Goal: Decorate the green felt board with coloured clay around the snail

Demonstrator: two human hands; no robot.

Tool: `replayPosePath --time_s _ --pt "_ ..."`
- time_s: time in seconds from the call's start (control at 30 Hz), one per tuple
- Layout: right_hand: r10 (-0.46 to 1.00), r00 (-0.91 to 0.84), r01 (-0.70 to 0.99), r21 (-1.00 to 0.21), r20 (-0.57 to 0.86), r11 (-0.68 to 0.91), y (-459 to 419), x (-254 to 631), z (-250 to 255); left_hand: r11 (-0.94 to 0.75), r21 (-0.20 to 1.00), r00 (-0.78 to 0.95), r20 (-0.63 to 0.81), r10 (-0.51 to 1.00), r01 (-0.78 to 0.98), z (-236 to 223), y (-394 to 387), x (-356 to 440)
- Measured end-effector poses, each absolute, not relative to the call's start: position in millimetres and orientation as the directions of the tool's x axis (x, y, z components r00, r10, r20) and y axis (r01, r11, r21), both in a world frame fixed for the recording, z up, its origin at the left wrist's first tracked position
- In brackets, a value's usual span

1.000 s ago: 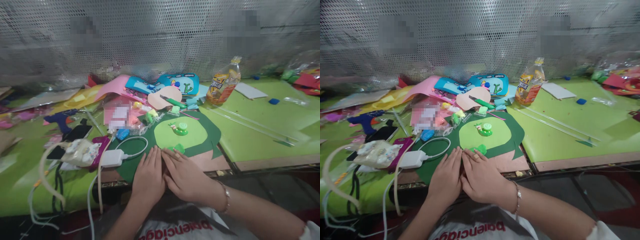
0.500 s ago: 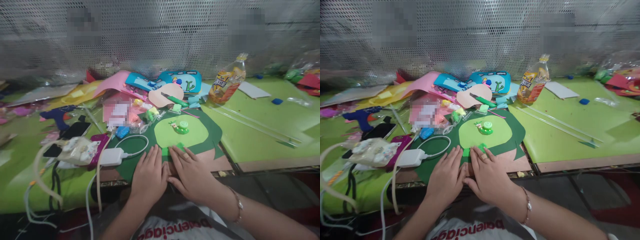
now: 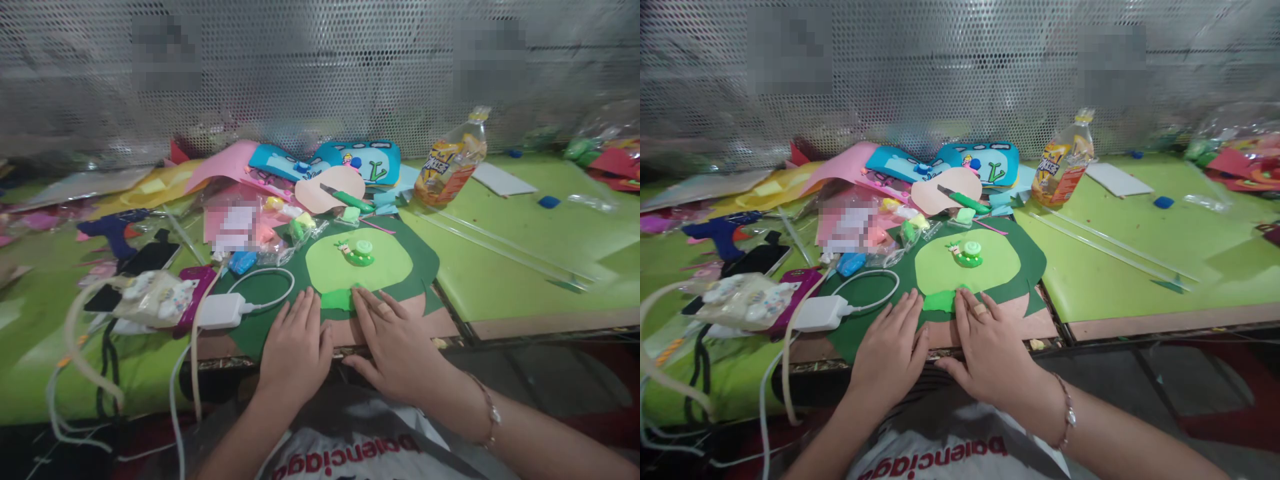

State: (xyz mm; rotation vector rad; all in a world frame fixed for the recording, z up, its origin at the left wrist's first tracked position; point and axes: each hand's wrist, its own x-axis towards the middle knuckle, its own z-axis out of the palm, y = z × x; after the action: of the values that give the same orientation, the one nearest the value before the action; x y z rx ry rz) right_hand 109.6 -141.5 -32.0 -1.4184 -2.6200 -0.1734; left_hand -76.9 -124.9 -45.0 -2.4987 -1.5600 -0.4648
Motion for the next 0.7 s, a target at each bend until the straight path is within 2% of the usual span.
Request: replayPosePath --time_s 0.33,0.5,0.63,0.7 --pt "0.847 -0.511 0.859 0.059 0.145 0.509 -145 120 -29 -0.445 0.037 0.406 0.346 0.846 0.895 -45 -124 -78" --pt "0.848 -0.501 0.865 0.083 0.171 0.495 -146 129 -27 -0.446 0.031 0.41 0.344 0.845 0.894 -47 -125 -78" --pt "0.848 -0.508 0.859 0.028 0.153 0.51 -133 149 -11 -0.445 0.035 0.406 0.349 0.845 0.895 -49 -124 -77" --pt "0.834 -0.506 0.853 -0.017 0.22 0.522 -123 155 -3 -0.44 0.046 0.398 0.348 0.849 0.897 -49 -124 -77"
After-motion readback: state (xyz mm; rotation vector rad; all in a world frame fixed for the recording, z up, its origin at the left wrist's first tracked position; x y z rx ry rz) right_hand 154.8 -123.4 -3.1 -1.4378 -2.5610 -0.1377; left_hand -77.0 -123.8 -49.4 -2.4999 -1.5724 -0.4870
